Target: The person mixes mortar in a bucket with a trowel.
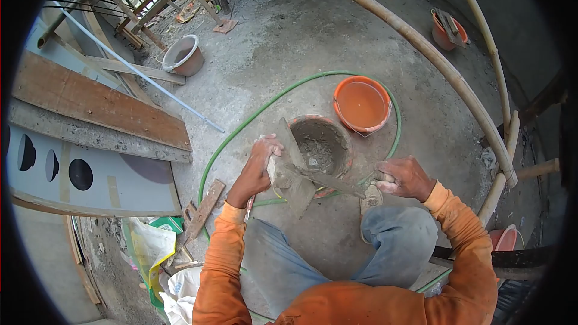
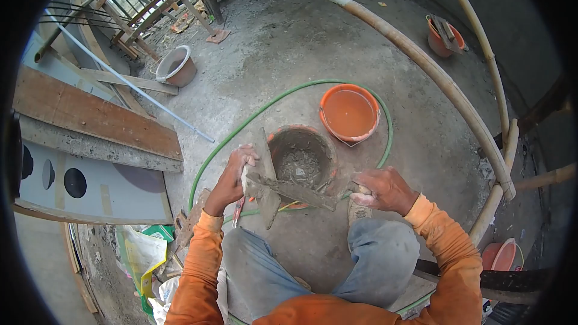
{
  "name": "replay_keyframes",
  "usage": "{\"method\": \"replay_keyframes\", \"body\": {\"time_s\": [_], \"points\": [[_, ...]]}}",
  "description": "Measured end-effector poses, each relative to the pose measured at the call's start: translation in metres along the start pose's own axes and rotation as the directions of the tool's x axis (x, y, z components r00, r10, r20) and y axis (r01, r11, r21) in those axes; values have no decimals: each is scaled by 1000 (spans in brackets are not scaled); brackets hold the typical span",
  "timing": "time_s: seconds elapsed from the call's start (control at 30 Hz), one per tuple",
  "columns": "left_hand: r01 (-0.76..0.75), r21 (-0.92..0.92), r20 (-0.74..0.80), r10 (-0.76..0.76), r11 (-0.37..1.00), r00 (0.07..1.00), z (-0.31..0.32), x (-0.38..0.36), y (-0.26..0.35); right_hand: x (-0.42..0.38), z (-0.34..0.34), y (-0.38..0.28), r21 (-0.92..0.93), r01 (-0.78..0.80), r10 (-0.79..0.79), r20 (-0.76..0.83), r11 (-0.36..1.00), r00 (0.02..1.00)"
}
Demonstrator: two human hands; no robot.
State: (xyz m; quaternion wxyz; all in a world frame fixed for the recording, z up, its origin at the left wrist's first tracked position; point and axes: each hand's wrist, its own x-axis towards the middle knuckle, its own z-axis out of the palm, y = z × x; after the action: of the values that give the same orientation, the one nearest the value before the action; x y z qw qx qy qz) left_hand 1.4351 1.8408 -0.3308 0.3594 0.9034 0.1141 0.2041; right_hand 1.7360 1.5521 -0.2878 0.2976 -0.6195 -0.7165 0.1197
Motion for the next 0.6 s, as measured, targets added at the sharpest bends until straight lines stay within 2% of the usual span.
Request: {"method": "replay_keyframes", "body": {"time_s": [0.13, 0.2, 0.23, 0.37, 0.43, 0.47, 0.53, 0.57, 0.6], "points": [[65, -43, 8, -65, 997, 998, 9, -9, 12, 8, 10, 0, -99, -73, 79, 56, 992, 995], [43, -77, 68, -38, 996, 997, 15, -12, 16, 10, 21, 11, -147, -113, 124, 68, 983, 990], [21, -104, 116, -9, 994, 993, 17, -13, 17, 11, 28, 20, -164, -157, 174, 97, 974, 980], [51, -173, 137, -27, 984, 990, 32, -33, 20, 17, 47, 44, -208, -292, 336, 219, 933, 916], [158, -434, 80, -136, 887, 987, 33, -40, 33, 17, 50, 51, -185, -340, 378, 243, 922, 893], [165, -426, 83, -143, 889, 986, 33, -44, 30, 14, 53, 56, -174, -360, 396, 264, 917, 880], [162, -546, -31, -213, 822, 977, 35, -57, 14, 12, 53, 61, -103, -382, 395, 280, 918, 875], [168, -537, -39, -224, 827, 974, 34, -67, 6, 11, 52, 60, -94, -369, 380, 286, 925, 880], [199, -600, -44, -281, 775, 959, 24, -78, -6, 10, 49, 58, -45, -392, 389, 277, 919, 879]]}}
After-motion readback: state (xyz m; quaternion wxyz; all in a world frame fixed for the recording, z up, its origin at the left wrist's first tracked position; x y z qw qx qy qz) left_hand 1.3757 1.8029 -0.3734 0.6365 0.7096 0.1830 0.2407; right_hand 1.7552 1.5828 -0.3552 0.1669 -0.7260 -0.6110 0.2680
